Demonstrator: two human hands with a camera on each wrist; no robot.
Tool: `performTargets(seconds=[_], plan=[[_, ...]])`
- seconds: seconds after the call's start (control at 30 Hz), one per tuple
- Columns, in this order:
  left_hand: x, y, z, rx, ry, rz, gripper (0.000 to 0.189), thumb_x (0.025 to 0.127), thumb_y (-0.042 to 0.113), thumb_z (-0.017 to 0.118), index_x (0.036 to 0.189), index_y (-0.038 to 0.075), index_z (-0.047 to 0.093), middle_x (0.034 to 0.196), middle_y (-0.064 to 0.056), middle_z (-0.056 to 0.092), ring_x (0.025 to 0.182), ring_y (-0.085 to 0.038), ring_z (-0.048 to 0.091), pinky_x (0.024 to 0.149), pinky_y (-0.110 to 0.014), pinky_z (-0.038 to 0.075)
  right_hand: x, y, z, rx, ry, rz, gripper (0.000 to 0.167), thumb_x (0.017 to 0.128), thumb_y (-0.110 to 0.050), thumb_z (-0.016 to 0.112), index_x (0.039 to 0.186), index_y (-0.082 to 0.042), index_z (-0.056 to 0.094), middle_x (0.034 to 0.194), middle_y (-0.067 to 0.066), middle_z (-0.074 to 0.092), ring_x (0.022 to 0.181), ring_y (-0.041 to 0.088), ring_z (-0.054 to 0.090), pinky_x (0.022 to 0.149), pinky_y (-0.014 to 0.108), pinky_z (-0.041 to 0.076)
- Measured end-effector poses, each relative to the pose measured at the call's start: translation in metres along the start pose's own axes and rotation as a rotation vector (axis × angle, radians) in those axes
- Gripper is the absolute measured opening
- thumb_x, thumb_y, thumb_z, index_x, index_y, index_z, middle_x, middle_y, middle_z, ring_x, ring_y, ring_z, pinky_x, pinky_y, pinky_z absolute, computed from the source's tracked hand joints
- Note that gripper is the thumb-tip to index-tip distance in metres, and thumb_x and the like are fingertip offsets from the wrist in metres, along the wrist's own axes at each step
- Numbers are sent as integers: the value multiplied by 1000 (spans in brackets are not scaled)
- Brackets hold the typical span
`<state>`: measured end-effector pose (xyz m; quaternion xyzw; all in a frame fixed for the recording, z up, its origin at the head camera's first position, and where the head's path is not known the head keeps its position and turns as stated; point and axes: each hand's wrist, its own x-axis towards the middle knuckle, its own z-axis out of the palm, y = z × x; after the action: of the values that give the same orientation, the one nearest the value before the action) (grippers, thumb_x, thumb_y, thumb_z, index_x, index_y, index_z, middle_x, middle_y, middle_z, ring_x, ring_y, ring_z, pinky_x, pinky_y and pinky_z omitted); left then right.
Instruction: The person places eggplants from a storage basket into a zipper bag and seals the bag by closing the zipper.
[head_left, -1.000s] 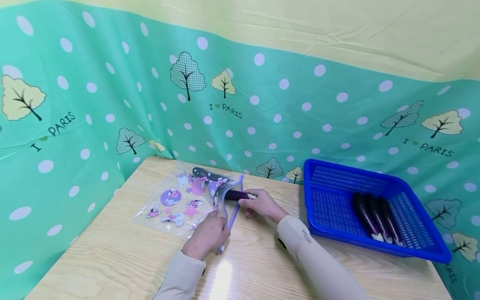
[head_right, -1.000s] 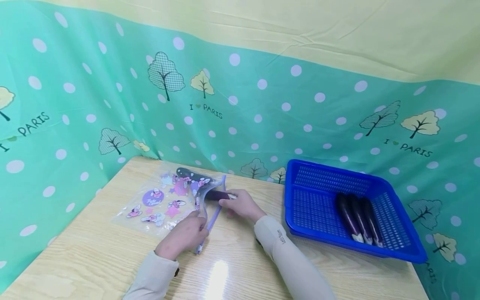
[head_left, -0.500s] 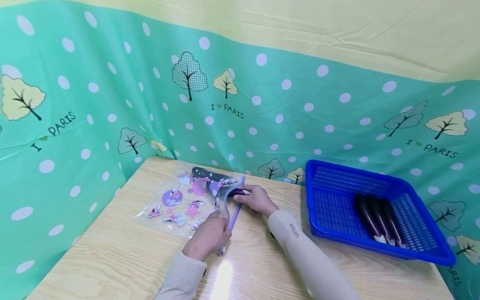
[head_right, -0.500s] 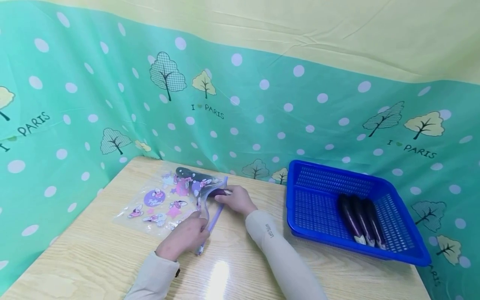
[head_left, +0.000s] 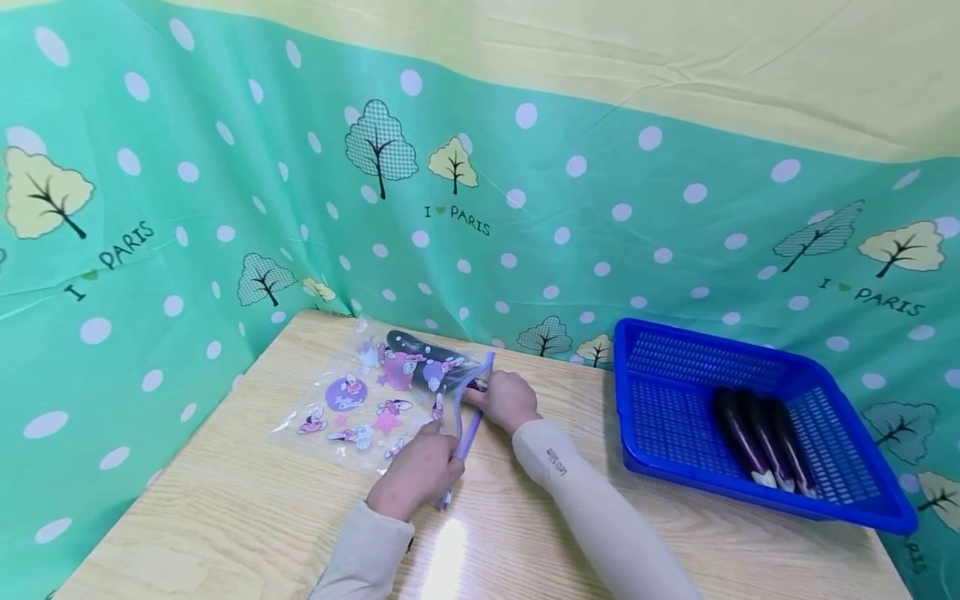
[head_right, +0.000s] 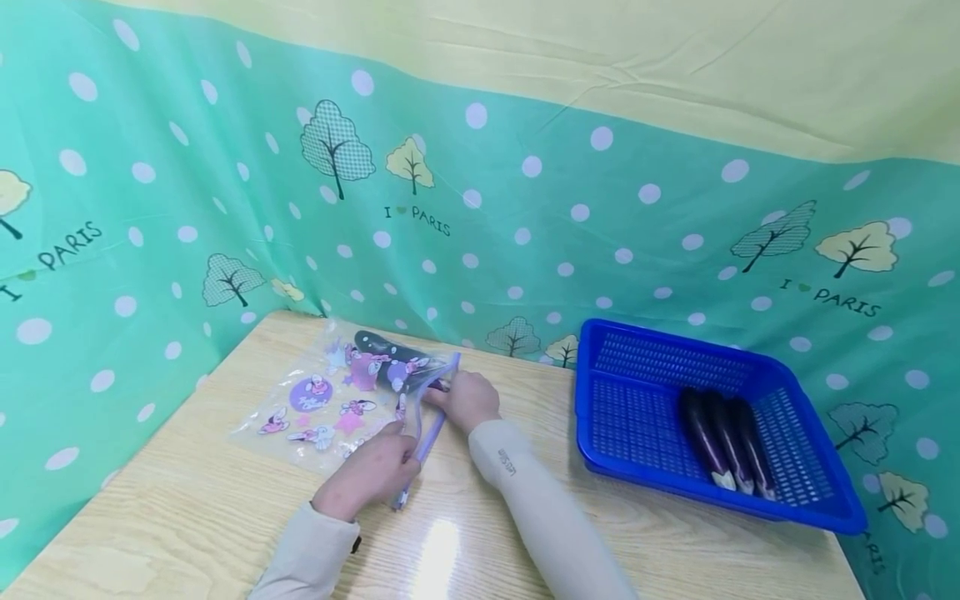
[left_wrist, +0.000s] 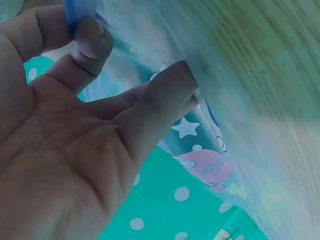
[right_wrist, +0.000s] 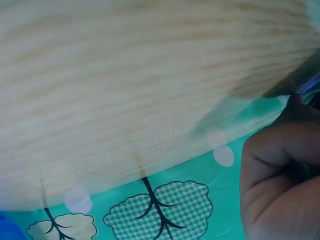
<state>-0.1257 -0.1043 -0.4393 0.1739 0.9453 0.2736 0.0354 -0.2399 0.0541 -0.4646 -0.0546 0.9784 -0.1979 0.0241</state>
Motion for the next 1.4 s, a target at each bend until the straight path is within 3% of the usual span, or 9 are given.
performTargets(seconds=[0.1, 0.23, 0.3, 0.37, 0.47, 0.6, 0.8, 1.17, 1.4], plan=[[1, 0, 1, 0, 2, 9, 20, 85, 8, 61, 67, 13, 53, 89, -16, 66, 110, -38, 58, 82, -47, 50, -2, 0, -4, 95, -20, -2, 49, 86, -57, 73, 68, -14, 56, 65, 2, 55, 62, 21, 53, 56, 35, 47], [2, 1, 1, -3, 7, 30, 20, 85, 8, 61, 67, 12, 53, 83, -12, 64, 99, -34, 60, 74, -44, 50, -4, 2, -13, 313, -58, -47, 27, 93, -34, 72, 93, -7, 67, 78, 3, 60, 71, 19, 54, 66, 32, 48], [2, 2, 0, -1, 11, 38, 21, 85, 7, 62, 67, 12, 53, 76, -8, 61, 91, -31, 58, 70, -41, 49, -5, 4, -16, 388, -86, -70, 19, 97, -22, 66, 105, -6, 68, 81, 4, 61, 67, 18, 54, 62, 32, 48], [2, 2, 0, 2, 13, 37, 21, 86, 7, 62, 67, 13, 54, 73, -5, 58, 86, -28, 56, 67, -39, 48, -4, 6, -18, 411, -118, -95, 14, 100, -15, 59, 106, -4, 67, 79, 5, 61, 60, 16, 53, 55, 30, 47], [1, 3, 0, 0, 8, 28, 20, 85, 7, 62, 68, 12, 55, 75, -5, 56, 81, -25, 53, 65, -39, 47, -2, 8, -18, 385, -123, -114, 12, 101, -11, 58, 97, -5, 68, 73, 3, 59, 55, 14, 49, 52, 28, 43], [1, 4, 2, -9, 5, 21, 18, 85, 8, 62, 69, 12, 56, 79, -7, 54, 76, -23, 50, 64, -39, 47, 1, 9, -18, 274, -45, -97, 19, 94, -16, 70, 77, -9, 71, 62, -3, 56, 58, 14, 47, 56, 27, 41], [2, 5, 3, -15, 18, 32, 18, 85, 8, 62, 68, 12, 56, 77, -5, 49, 69, -20, 47, 61, -38, 45, 6, 11, -20, 221, -12, -27, 40, 91, -13, 72, 56, -11, 53, 52, -4, 45, 50, 13, 41, 49, 26, 34], [1, 5, 2, 0, 14, 13, 15, 83, 8, 63, 69, 11, 58, 78, -6, 51, 72, -21, 48, 61, -39, 46, -5, 12, -28, 243, -52, -45, 24, 93, -14, 70, 70, -11, 62, 62, -1, 53, 57, 14, 47, 52, 26, 38], [-3, 0, 2, 8, 14, -38, 11, 82, 9, 64, 71, 9, 62, 88, -10, 54, 72, -22, 49, 62, -39, 47, -33, 10, -65, 308, -12, -67, 18, 98, -21, 63, 89, -9, 72, 76, 0, 64, 66, 17, 55, 60, 33, 47]])
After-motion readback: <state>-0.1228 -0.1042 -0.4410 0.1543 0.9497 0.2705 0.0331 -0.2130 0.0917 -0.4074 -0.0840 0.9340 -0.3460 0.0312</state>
